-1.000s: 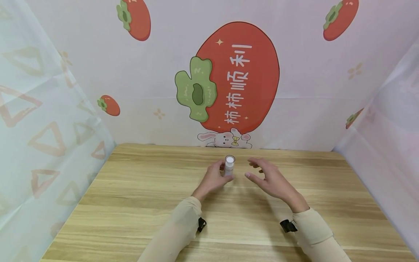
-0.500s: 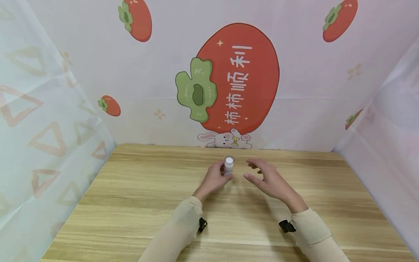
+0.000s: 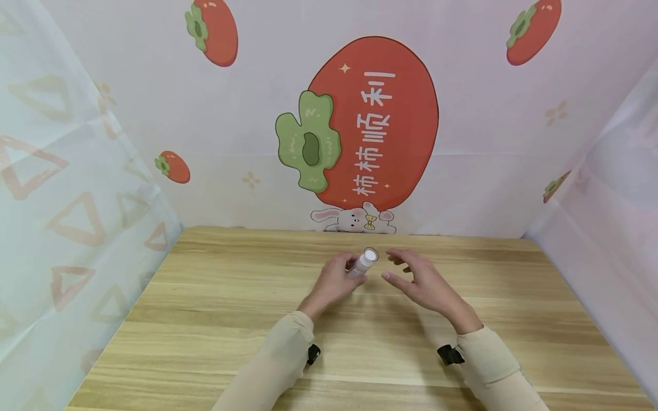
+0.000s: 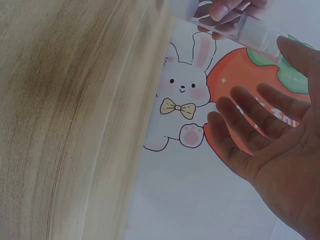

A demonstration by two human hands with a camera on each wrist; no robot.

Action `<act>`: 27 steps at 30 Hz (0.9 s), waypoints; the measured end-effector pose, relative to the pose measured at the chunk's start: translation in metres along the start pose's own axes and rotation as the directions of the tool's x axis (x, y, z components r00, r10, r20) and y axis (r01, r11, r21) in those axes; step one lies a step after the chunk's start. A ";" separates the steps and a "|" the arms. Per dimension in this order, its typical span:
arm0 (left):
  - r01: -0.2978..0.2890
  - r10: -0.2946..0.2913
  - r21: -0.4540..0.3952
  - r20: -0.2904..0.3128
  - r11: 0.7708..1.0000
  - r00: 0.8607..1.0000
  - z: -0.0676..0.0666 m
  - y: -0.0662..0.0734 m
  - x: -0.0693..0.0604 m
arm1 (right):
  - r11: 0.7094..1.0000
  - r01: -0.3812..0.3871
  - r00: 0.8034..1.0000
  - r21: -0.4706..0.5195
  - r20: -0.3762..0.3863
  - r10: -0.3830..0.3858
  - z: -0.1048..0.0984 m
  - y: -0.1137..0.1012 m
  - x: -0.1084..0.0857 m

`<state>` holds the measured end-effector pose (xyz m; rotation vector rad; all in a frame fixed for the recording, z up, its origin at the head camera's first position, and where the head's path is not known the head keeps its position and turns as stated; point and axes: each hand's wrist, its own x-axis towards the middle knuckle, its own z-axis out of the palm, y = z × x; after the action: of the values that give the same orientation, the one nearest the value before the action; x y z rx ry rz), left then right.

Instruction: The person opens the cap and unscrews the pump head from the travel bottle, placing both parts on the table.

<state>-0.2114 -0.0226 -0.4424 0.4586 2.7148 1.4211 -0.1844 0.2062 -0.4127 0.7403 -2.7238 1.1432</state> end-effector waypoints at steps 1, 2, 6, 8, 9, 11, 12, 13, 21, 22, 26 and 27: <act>-0.001 0.001 0.011 0.000 1.000 1.000 -0.001 0.001 -0.001 | 1.000 0.000 1.000 0.003 0.001 0.000 0.000 0.000 0.000; -0.004 0.004 0.020 -0.001 1.000 1.000 -0.002 0.003 -0.002 | 1.000 0.000 1.000 0.006 0.002 0.000 0.000 0.000 0.000; -0.022 0.023 0.063 -0.009 0.998 1.000 -0.006 0.006 -0.005 | 1.000 0.007 1.000 0.019 0.002 -0.007 0.000 0.001 0.001; -0.038 0.039 0.090 -0.012 0.995 0.999 -0.007 0.007 -0.007 | 0.999 0.019 1.000 0.030 -0.001 -0.019 0.001 0.000 0.001; -0.046 0.047 0.105 -0.011 0.993 0.999 -0.008 0.008 -0.007 | 0.999 0.026 1.000 0.035 -0.002 -0.026 0.001 0.000 0.001; -0.069 0.071 0.136 -0.010 0.988 0.997 -0.010 0.008 -0.009 | 0.998 0.042 0.999 0.048 -0.004 -0.041 0.002 0.000 0.002; -0.079 0.081 0.149 -0.008 0.986 0.997 -0.010 0.009 -0.009 | 0.997 0.049 0.999 0.056 -0.004 -0.049 0.003 -0.001 0.002; -0.090 0.093 0.163 -0.008 0.983 0.996 -0.011 0.009 -0.010 | 0.996 0.056 0.998 0.063 -0.003 -0.056 0.003 -0.001 0.003; -0.131 0.134 0.252 0.004 0.959 0.991 -0.016 0.007 -0.014 | 0.994 0.068 0.997 0.091 0.014 -0.070 0.008 -0.007 0.005; -0.134 0.137 0.266 0.006 0.955 0.991 -0.016 0.007 -0.015 | 0.993 0.068 0.997 0.092 0.016 -0.070 0.009 -0.007 0.005; -0.145 0.148 0.319 0.015 0.937 0.989 -0.018 0.007 -0.018 | 0.992 0.074 0.997 0.103 0.024 -0.076 0.012 -0.009 0.007; -0.147 0.149 0.334 0.018 0.931 0.989 -0.018 0.007 -0.018 | 0.992 0.074 0.997 0.105 0.027 -0.077 0.013 -0.009 0.007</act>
<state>-0.1952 -0.0385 -0.4276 0.6884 2.9934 0.9817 -0.1852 0.1888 -0.4142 0.8735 -2.6531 1.2744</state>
